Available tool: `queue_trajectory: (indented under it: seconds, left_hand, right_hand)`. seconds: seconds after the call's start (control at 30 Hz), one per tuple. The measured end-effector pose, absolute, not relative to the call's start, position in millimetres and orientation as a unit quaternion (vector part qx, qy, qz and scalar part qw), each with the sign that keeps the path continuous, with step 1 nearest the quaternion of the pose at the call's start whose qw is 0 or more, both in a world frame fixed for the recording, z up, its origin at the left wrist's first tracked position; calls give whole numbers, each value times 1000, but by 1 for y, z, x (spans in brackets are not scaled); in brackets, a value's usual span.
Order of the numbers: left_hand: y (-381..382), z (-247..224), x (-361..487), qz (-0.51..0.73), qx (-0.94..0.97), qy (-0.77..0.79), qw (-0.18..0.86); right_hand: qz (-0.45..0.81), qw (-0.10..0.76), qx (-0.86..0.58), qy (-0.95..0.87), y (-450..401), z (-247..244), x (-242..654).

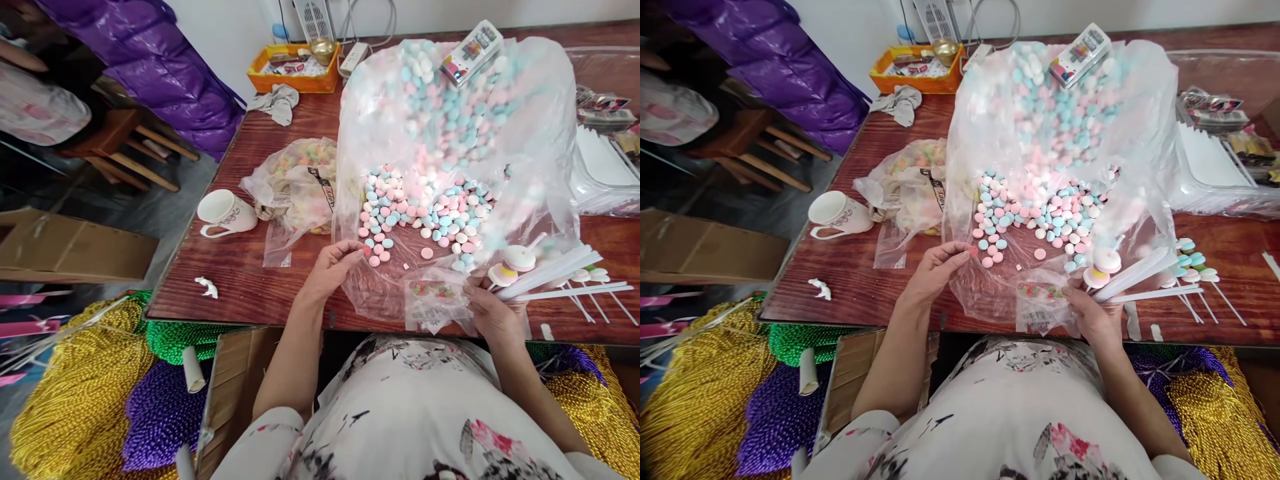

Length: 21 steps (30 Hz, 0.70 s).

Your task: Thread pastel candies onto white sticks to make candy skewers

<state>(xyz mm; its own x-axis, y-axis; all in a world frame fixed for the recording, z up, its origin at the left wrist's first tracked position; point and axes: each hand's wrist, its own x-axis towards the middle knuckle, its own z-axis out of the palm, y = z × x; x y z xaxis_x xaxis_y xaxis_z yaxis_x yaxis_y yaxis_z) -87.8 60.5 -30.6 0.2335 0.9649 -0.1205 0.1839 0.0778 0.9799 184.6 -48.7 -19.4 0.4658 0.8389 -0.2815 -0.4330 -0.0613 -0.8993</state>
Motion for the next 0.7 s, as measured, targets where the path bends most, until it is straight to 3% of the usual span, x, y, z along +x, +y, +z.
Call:
queue_trajectory:
  seconds: [0.13, 0.27, 0.37, 0.53, 0.6, 0.7]
  left_hand:
    - [47, -10, -75, 382, 474, 448, 655]
    - [41, -13, -64, 363, 466, 423, 687]
    - [37, -27, -51, 341, 582, 452, 584]
    - [28, -48, -36, 190, 822, 472, 258]
    - [26, -47, -40, 166, 837, 466, 235]
    - [21, -35, -50, 198, 820, 457, 283]
  right_hand:
    - [471, 671, -541, -188, -50, -14, 187]
    - [464, 676, -544, -179, -50, -7, 187]
    - [447, 687, -546, -173, -51, -5, 191]
    - [413, 704, -555, -160, -53, -7, 204]
    - [409, 702, -561, -158, -54, -9, 206]
    - [422, 693, -561, -166, -54, -9, 205]
